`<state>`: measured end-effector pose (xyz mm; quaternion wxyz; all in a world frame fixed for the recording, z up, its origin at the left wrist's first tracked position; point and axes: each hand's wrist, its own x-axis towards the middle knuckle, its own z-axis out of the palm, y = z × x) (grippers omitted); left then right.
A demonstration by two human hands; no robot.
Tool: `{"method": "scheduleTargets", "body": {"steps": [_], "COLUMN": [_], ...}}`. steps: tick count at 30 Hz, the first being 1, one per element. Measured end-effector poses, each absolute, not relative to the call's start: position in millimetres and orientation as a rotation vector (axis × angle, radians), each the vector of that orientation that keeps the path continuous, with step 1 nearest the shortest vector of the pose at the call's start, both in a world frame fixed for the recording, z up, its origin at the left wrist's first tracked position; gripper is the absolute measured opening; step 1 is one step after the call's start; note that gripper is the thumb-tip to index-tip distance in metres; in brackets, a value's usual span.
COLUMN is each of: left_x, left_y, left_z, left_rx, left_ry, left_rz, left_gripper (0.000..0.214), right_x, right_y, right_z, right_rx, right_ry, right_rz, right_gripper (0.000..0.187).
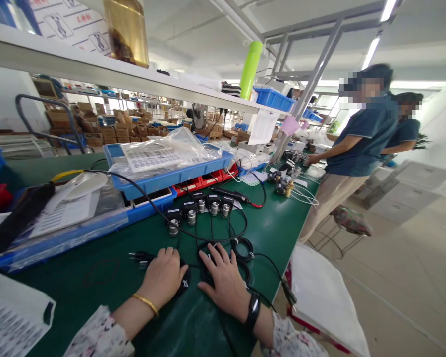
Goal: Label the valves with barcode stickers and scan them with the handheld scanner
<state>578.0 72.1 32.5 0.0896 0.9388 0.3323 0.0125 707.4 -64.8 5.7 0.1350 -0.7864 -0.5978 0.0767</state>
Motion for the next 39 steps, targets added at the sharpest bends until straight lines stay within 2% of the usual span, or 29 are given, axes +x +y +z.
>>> {"method": "scheduleTargets", "body": {"steps": [5, 8, 11, 13, 14, 16, 18, 21, 24, 35, 39], "left_x": [600, 600, 596, 595, 596, 601, 608, 620, 636, 690, 699], "left_y": [59, 74, 110, 136, 147, 163, 170, 169, 161, 137, 139], "left_z": [43, 35, 14, -2, -9, -20, -25, -26, -25, -35, -33], "left_rx": [2.588, 2.359, 2.269, 2.252, 2.223, 2.177, 2.142, 2.085, 2.085, 2.123, 2.153], "left_ry": [0.783, 0.762, 1.063, 1.257, 1.318, 1.336, 1.192, 0.907, 0.857, 0.882, 0.836], "left_rz": [-0.153, -0.126, 0.258, 0.535, 0.633, 0.736, 0.804, 0.77, 0.713, 0.79, 0.738], "left_gripper": [0.043, 0.049, 0.043, 0.047, 0.055, 0.069, 0.074, 0.077, 0.072, 0.067, 0.075], "right_x": [752, 772, 753, 721, 703, 673, 658, 664, 687, 782, 812], "right_y": [-72, -85, -93, -93, -90, -85, -80, -77, -78, -86, -85], "right_z": [9, 23, 40, 47, 49, 48, 44, 36, 28, 1, -2], "right_rx": [-2.257, -2.248, -2.148, -2.064, -2.039, -2.019, -2.043, -2.112, -2.162, -2.257, -2.276], "right_ry": [-1.8, -1.784, -1.616, -1.513, -1.49, -1.544, -1.592, -1.596, -1.655, -1.865, -1.862], "right_rz": [0.212, 0.388, 0.519, 0.45, 0.412, 0.401, 0.412, 0.386, 0.334, 0.119, 0.06], "right_gripper": [0.071, 0.074, 0.052, 0.036, 0.036, 0.05, 0.06, 0.051, 0.043, 0.039, 0.037]}}
